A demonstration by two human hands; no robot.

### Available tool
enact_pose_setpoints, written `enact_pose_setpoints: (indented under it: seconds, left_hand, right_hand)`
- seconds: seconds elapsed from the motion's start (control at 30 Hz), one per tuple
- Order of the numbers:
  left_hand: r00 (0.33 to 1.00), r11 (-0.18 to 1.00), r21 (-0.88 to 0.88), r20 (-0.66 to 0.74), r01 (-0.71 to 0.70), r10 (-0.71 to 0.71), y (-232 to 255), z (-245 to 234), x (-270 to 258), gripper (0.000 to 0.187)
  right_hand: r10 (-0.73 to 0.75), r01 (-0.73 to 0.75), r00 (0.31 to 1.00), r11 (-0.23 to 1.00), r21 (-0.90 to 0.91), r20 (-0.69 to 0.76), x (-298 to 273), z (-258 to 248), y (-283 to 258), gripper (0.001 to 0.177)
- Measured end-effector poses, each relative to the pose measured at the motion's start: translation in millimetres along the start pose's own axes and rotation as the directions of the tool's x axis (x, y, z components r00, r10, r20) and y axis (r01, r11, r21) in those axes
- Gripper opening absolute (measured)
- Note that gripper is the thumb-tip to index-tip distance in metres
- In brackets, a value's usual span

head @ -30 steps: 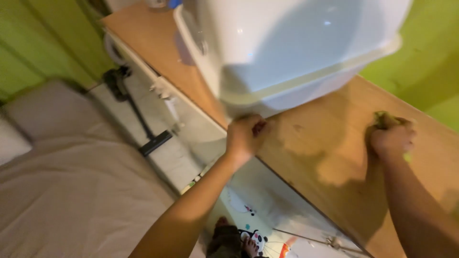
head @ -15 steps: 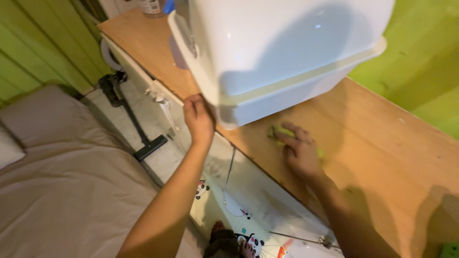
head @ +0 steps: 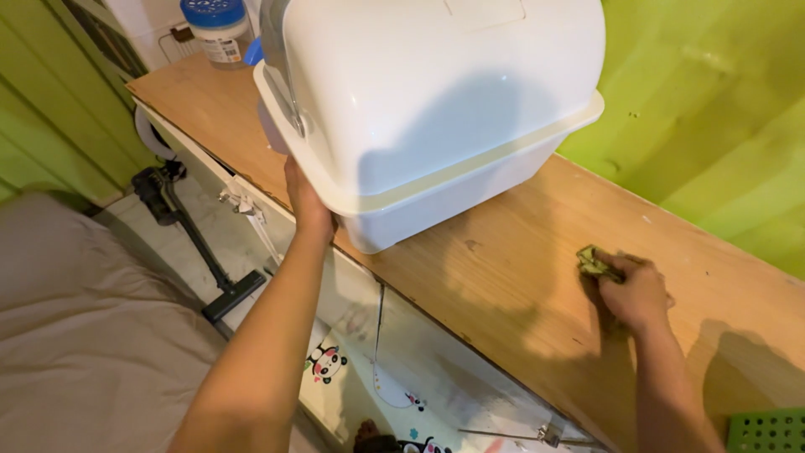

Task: The recorder cleans a surface and organizes various baby-related items, including containers, dishes, and toys, into storage bins.

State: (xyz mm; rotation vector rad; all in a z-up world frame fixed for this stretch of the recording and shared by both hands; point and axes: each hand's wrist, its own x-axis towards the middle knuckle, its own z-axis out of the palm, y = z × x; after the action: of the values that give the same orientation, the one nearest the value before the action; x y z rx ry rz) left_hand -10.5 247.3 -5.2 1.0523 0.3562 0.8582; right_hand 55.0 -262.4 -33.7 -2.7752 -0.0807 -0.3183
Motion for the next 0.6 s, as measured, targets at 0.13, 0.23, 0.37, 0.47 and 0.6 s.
enact_pose_setpoints:
  seconds: [0.13,0.23,0.37,0.47,0.6]
  left_hand:
    - [0.998,1.000,-0.018,0.051,0.023,-0.022,19.9,6.0,17.9,0.071]
    - [0.978,0.977,0.031,0.020,0.209,-0.209,27.9,7.5,30.3,0.072]
    - [0.977,0.989,0.006,0.155,0.147,-0.146,22.8,-4.1,65.7,0.082]
    - [0.947,0.986,-0.109,0.309,0.129,-0.089,11.4,-19.2,107.8,0.087]
    - [0.943,0.978,-0.174,0.329,0.114,-0.051,22.9,-19.7,141.2,0.098]
  right_hand:
    - [-0.073,0.072,0.978,0.997,-0.012,-0.195,-9.9,-4.1,-57.4,0.045]
    - [-0.179,0.307,0.919,0.884,0.352,-0.350,-17.4,-7.1,-106.6,0.047]
    - [-0.107,-0.150,0.971,0.425,0.893,0.215,-30.0,-13.8,-182.4,0.068]
    - [-0.166,-0.312,0.916,0.274,0.910,0.364,-38.1,-18.0,-214.8,0.078]
    - [-0.233,-0.410,0.859,0.222,0.885,0.456,-43.4,-28.0,-236.7,0.089]
